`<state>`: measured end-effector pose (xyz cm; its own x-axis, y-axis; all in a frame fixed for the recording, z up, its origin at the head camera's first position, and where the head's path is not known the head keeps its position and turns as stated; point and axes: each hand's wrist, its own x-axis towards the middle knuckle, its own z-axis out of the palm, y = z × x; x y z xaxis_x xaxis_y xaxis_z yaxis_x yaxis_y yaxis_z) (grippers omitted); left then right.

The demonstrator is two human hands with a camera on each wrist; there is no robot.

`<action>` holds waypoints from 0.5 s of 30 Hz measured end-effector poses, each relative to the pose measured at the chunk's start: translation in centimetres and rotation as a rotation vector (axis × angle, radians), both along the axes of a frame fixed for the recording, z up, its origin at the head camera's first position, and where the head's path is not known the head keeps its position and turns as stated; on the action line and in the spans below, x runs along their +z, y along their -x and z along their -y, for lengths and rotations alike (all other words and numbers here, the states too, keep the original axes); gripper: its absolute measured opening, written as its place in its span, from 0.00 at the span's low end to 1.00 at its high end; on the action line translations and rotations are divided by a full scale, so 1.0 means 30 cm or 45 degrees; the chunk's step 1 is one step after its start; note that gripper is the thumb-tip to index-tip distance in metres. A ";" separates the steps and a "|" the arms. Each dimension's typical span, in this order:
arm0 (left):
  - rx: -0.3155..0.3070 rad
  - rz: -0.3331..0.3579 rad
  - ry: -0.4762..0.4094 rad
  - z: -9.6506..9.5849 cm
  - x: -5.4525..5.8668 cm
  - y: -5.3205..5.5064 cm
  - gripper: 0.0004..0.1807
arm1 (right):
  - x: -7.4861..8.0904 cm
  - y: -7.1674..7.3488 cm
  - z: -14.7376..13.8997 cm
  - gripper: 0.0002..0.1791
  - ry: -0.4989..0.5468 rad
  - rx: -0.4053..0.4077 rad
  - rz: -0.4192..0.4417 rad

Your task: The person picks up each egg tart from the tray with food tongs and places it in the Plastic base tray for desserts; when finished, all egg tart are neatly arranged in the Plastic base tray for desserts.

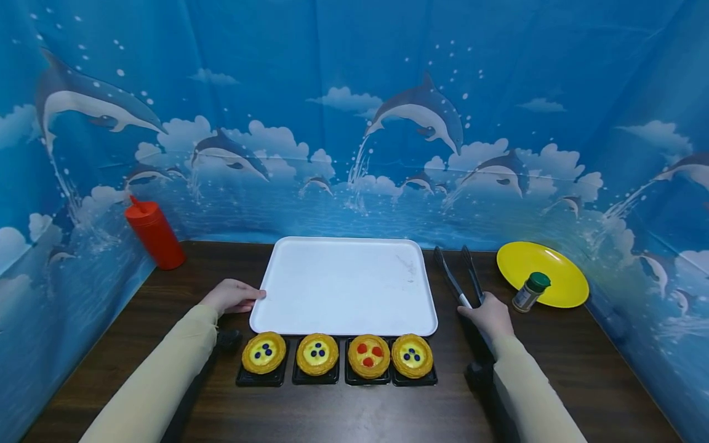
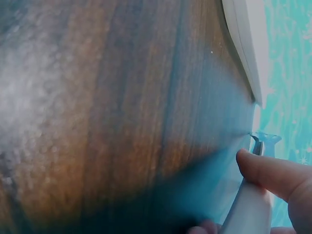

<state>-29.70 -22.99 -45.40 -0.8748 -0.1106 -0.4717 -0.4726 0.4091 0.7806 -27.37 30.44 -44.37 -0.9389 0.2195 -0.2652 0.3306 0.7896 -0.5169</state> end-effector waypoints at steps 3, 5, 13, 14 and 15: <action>-0.006 -0.013 -0.004 0.001 0.001 -0.005 0.21 | 0.009 -0.004 0.008 0.41 -0.035 0.010 -0.025; 0.003 -0.014 -0.001 0.000 0.001 -0.005 0.20 | 0.013 -0.006 0.013 0.38 -0.054 0.010 -0.037; 0.003 -0.023 0.003 -0.002 0.002 -0.006 0.21 | 0.014 0.008 0.028 0.27 -0.132 0.017 -0.015; 0.001 -0.023 0.004 -0.001 0.002 -0.006 0.21 | 0.015 0.009 0.031 0.27 -0.137 0.016 -0.011; 0.002 -0.023 0.005 0.001 0.003 -0.008 0.21 | 0.015 0.011 0.034 0.26 -0.141 0.015 -0.010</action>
<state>-29.47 -23.00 -45.32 -0.8829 -0.1139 -0.4556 -0.4593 0.4118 0.7871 -27.71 29.42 -43.93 -0.9435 0.2359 -0.2327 0.3172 0.8457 -0.4291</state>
